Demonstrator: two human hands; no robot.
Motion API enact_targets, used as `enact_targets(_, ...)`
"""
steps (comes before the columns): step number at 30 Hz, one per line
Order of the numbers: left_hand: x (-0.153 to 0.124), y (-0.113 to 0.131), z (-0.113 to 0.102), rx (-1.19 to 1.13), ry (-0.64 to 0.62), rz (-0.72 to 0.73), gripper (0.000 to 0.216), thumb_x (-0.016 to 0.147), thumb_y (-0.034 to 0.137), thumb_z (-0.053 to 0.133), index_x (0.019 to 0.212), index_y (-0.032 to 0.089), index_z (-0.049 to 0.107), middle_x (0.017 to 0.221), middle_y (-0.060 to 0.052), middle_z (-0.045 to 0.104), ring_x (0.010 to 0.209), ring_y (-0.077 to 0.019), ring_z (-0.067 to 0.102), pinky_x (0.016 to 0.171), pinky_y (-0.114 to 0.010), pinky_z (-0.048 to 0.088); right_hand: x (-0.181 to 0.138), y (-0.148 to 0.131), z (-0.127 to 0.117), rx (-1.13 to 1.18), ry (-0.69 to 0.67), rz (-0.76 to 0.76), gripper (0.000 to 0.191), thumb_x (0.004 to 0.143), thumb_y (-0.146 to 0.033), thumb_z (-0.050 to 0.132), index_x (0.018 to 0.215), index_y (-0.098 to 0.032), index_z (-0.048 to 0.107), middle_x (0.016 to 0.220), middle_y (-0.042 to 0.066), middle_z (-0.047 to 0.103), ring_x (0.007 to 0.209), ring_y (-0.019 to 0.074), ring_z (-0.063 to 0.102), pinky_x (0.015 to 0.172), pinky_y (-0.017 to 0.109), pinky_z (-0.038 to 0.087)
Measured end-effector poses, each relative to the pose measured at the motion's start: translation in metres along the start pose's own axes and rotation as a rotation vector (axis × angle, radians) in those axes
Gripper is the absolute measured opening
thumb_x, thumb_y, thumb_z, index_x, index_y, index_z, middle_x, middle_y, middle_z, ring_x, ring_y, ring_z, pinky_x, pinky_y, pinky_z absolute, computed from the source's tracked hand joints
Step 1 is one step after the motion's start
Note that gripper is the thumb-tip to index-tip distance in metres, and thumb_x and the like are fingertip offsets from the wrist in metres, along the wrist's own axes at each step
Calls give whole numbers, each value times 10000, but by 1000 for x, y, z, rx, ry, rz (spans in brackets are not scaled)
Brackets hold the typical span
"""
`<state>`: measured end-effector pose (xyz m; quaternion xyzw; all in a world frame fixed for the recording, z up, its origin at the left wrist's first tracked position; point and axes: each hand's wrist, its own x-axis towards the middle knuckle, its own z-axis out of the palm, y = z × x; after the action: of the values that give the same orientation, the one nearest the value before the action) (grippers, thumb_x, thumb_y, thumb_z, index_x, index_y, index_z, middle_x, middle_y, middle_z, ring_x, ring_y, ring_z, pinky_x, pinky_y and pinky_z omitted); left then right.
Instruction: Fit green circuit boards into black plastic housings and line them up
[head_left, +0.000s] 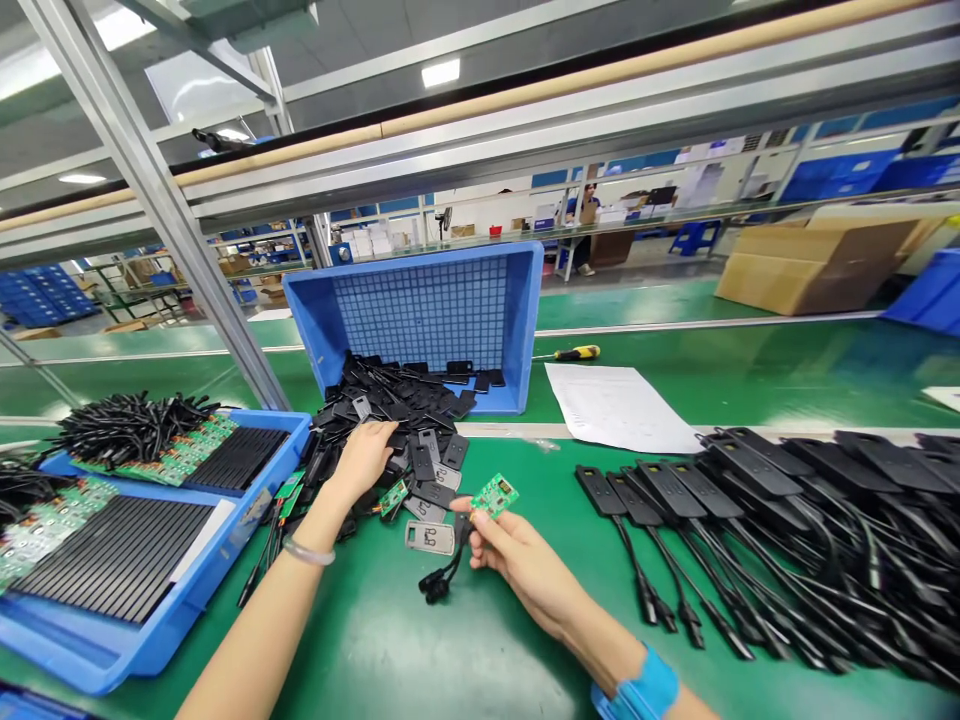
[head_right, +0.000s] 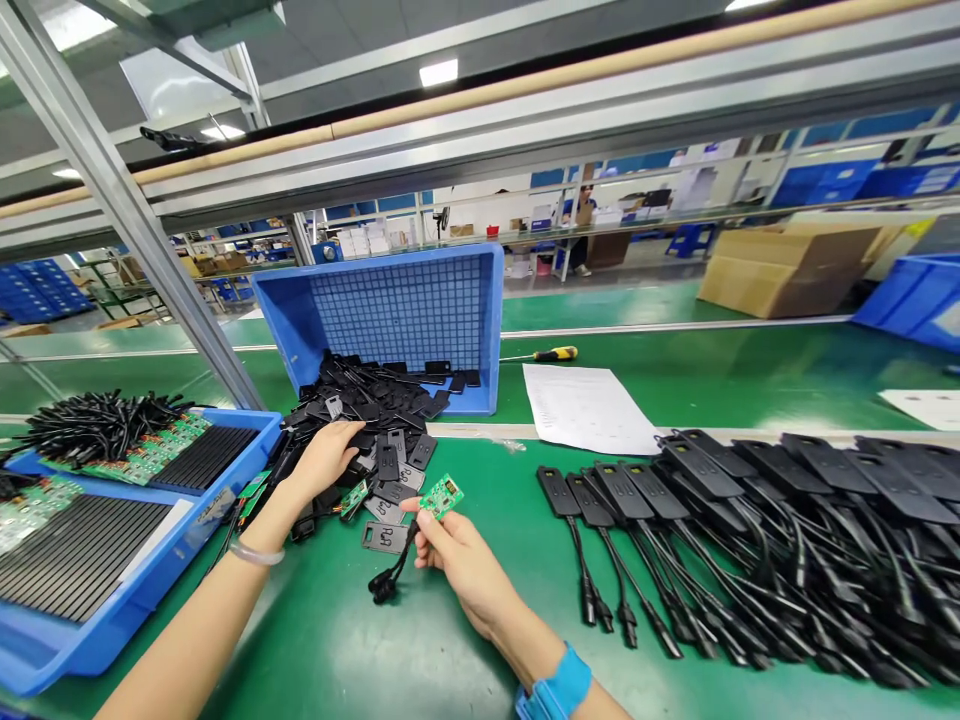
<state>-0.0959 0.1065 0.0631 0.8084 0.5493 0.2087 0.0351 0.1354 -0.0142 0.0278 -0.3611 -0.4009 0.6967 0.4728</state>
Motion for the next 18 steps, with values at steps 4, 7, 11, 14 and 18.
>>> enact_targets(4, 11, 0, 4, -68, -17, -16, 451, 702, -34, 599, 1124, 123, 621, 1073, -160, 669, 1108, -303, 580, 1051, -488, 347, 0, -16, -6, 82, -27, -85, 524, 730, -616, 710, 999, -166, 706, 838, 39, 582, 813, 171, 555, 796, 334, 489)
enact_targets(7, 8, 9, 0, -177, 40, -64, 427, 745, 16, 575, 1157, 125, 589, 1106, -174, 634, 1127, -320, 558, 1047, -520, 329, -2, -26, -11, -39, 1, -123, 542, 800, -626, 619, 1090, -170, 656, 744, 2, 498, 623, 129, 485, 616, 289, 482)
enact_targets(11, -13, 38, -2, -441, 105, -157, 362, 920, 276, 432, 1272, 189, 434, 1095, -120, 625, 963, -226, 631, 899, -408, 479, -5, -30, -17, -671, 114, -359, 416, 923, -482, 449, 1196, -203, 592, 733, 9, 477, 602, 161, 458, 564, 300, 459)
enact_targets(14, -36, 64, 5, -770, -25, -289, 343, 925, 471, 365, 1130, 202, 426, 806, -37, 651, 657, -183, 663, 542, -271, 511, -8, -30, -17, -952, 157, -548, 384, 925, -343, 425, 1253, -190, 555, 830, 52, 534, 722, 199, 541, 713, 357, 500)
enact_targets(18, -58, 86, 13, -1162, -208, -453, 486, 842, 665, 407, 918, 191, 485, 736, -29, 631, 497, -146, 620, 350, -175, 348, -12, -28, -14, -966, 45, -550, 271, 927, -271, 448, 1168, -200, 548, 857, 44, 634, 691, 177, 604, 685, 309, 515)
